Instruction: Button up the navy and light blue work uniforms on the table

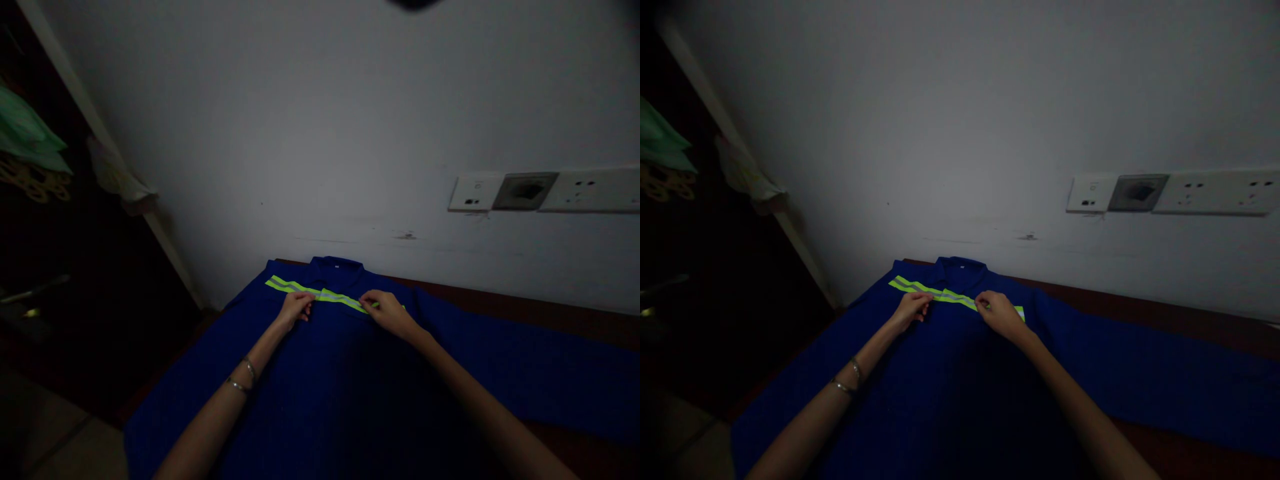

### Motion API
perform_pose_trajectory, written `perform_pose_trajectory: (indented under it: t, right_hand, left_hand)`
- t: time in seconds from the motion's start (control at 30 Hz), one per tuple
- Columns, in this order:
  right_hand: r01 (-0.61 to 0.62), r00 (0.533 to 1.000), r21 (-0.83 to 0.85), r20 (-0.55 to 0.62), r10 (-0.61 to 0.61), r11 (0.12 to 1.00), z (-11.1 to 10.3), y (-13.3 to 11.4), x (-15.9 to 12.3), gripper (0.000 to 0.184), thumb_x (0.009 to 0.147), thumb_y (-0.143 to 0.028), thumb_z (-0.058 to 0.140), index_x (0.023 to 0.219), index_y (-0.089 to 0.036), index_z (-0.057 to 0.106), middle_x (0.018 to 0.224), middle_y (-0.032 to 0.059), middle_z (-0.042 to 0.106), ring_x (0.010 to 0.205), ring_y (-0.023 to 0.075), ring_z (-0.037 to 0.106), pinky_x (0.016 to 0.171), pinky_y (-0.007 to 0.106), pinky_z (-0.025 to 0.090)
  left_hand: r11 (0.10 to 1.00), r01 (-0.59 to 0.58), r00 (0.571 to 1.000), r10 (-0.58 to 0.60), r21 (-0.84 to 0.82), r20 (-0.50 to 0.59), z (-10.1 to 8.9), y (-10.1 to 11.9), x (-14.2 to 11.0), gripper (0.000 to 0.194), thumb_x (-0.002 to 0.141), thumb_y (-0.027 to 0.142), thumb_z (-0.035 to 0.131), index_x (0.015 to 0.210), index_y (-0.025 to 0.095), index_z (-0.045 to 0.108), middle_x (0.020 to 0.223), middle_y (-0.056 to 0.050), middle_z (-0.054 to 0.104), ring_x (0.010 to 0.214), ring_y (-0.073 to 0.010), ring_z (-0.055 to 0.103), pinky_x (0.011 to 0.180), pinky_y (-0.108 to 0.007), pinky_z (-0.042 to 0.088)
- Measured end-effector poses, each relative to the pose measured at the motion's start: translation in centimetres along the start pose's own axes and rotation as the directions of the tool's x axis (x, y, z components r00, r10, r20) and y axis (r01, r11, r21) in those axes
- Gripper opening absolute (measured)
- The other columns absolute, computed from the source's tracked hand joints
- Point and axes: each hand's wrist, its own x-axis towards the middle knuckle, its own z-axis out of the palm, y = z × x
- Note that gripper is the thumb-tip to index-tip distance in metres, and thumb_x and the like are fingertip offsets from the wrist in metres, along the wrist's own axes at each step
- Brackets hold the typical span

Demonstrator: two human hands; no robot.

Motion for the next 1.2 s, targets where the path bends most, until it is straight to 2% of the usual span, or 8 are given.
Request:
perform_pose_trajectory:
  t: [0.13, 0.37, 0.57, 0.77, 0.97, 1.2]
  right_hand:
    - [0.034, 0.999, -0.006, 0.028, -0.034, 0.999, 0.8, -1.2, 1.8, 0.021, 0.075, -0.021, 0.046, 0.080, -0.016, 0.066, 0.079, 0.0053, 0.065, 0.072, 0.0150, 0.057, 0.066, 0.023, 0.040]
    - [0.034, 0.998, -0.036, 0.051, -0.032, 0.999, 3.1, -0.7, 7.5, 0.023, 0.076, -0.019, 0.044, 0.082, -0.015, 0.066, 0.080, 0.0060, 0.066, 0.071, 0.0144, 0.058, 0.063, 0.022, 0.040]
    - [-0.011, 0.989, -0.088, 0.145, 0.024, 0.996, 6.0, 1.7, 10.7, 0.028, 0.071, -0.017, 0.049, 0.094, -0.014, 0.065, 0.092, 0.0080, 0.065, 0.082, 0.0164, 0.059, 0.071, 0.022, 0.042]
    - [0.124, 0.971, -0.201, 0.225, -0.078, 0.972, 8.3, 3.6, 11.2, 0.044, 0.069, -0.025, 0.057, 0.110, -0.010, 0.058, 0.109, 0.0127, 0.059, 0.102, 0.0224, 0.052, 0.089, 0.028, 0.035]
    - [0.032, 0.992, -0.208, 0.129, -0.004, 0.978, 8.4, 4.0, 10.5, 0.029, 0.080, -0.024, 0.045, 0.103, -0.017, 0.062, 0.103, 0.0069, 0.062, 0.098, 0.0191, 0.051, 0.086, 0.027, 0.036]
    - [-0.040, 0.999, -0.207, 0.027, 0.046, 0.977, 8.4, 4.0, 9.9, 0.029, 0.084, -0.022, 0.041, 0.105, -0.021, 0.061, 0.104, 0.0042, 0.062, 0.098, 0.0192, 0.050, 0.083, 0.028, 0.038]
  left_hand:
    - [0.990, -0.044, 0.999, 0.047, 0.136, -0.020, -0.7, -0.2, 2.6, 0.015, 0.074, 0.019, 0.055, 0.082, 0.008, 0.059, 0.053, 0.003, 0.051, 0.040, -0.0036, 0.047, 0.035, -0.012, 0.038]
    - [0.923, -0.051, 0.997, 0.070, 0.380, -0.035, 0.8, -1.3, 7.4, 0.018, 0.074, 0.019, 0.055, 0.083, 0.006, 0.063, 0.045, 0.003, 0.051, 0.035, -0.0059, 0.046, 0.034, -0.014, 0.034]
    - [0.890, -0.112, 0.993, 0.079, 0.443, 0.094, 1.7, -2.2, 9.2, 0.022, 0.071, 0.029, 0.058, 0.073, 0.008, 0.065, 0.037, 0.005, 0.043, 0.028, -0.0050, 0.034, 0.032, -0.017, 0.025]
    - [0.939, -0.082, 0.995, 0.060, 0.335, 0.077, 1.7, -3.7, 10.0, 0.017, 0.071, 0.024, 0.055, 0.070, 0.009, 0.063, 0.035, 0.007, 0.039, 0.030, -0.0052, 0.032, 0.032, -0.017, 0.022]
    - [0.966, -0.073, 0.995, 0.051, 0.249, 0.091, 1.6, -3.6, 9.6, 0.020, 0.070, 0.030, 0.056, 0.068, 0.011, 0.061, 0.036, 0.008, 0.036, 0.031, -0.0039, 0.029, 0.034, -0.017, 0.020]
    - [0.984, -0.057, 0.970, 0.016, 0.167, 0.241, 0.1, -3.1, 7.2, 0.021, 0.065, 0.032, 0.061, 0.065, 0.012, 0.057, 0.036, 0.008, 0.038, 0.030, -0.0031, 0.027, 0.032, -0.016, 0.017]
